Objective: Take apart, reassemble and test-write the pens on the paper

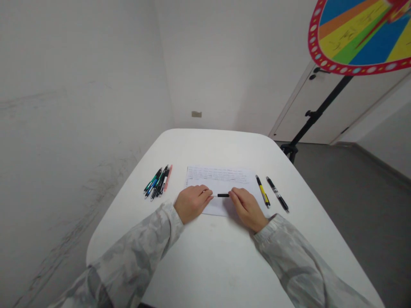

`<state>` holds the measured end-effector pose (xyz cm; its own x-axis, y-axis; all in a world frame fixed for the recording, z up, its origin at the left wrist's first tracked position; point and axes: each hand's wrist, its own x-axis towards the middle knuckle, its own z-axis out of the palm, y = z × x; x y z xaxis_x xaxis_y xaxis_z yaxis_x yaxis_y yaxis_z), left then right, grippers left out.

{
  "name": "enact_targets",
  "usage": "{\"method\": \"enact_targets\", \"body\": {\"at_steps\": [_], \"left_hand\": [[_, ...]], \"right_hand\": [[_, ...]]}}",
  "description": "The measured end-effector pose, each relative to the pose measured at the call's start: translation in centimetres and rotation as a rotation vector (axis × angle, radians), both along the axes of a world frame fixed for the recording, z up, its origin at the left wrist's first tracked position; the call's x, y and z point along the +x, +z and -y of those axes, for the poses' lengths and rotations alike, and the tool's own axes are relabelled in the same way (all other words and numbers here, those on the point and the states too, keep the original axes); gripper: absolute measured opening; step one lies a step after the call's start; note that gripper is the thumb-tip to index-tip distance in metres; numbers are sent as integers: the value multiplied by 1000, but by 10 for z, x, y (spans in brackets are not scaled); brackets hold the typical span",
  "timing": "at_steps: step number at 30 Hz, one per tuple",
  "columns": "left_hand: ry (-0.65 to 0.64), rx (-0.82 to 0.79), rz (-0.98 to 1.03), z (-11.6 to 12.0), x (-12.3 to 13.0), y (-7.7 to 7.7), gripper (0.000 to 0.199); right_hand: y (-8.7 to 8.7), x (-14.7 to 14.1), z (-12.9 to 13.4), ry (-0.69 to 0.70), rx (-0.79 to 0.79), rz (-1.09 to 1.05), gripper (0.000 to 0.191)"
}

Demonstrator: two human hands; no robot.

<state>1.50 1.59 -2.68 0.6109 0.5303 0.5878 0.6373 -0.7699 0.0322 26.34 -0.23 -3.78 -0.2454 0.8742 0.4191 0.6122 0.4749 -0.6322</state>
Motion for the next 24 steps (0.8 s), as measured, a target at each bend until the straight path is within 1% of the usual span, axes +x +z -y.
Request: {"method": "enact_targets", "body": {"at_steps": [2,6,10,13,15,17,19,22,24], "left_hand": [[-4,8,1,0,0,0,23],[-7,14,8,0,0,-1,24],[-34,5,33,-1,-3,-3,25],[-70,-94,102,-1,-11,-5,29],[-63,-189,185,-2,-19,-9,31],[-36,-254,265,-3,-25,-13,29],[-14,-266,298,-5,-29,-18,28],[1,-247,279,-8,-27,-22,30],[1,-240,257,-9,-25,-22,30]], "right_hand": [[1,0,0,6,-8,17,42],[5,-2,0,56,-20,19,39],[3,-1,0,66,-14,12,42],[1,4,0,6,-14,-37,45],[2,8,1,-32,-8,-37,46],[7,9,2,-34,21,44,43],[15,4,2,-31,78,178,36],[26,-14,-1,-12,167,378,23],[30,-29,-4,57,194,472,25]]}}
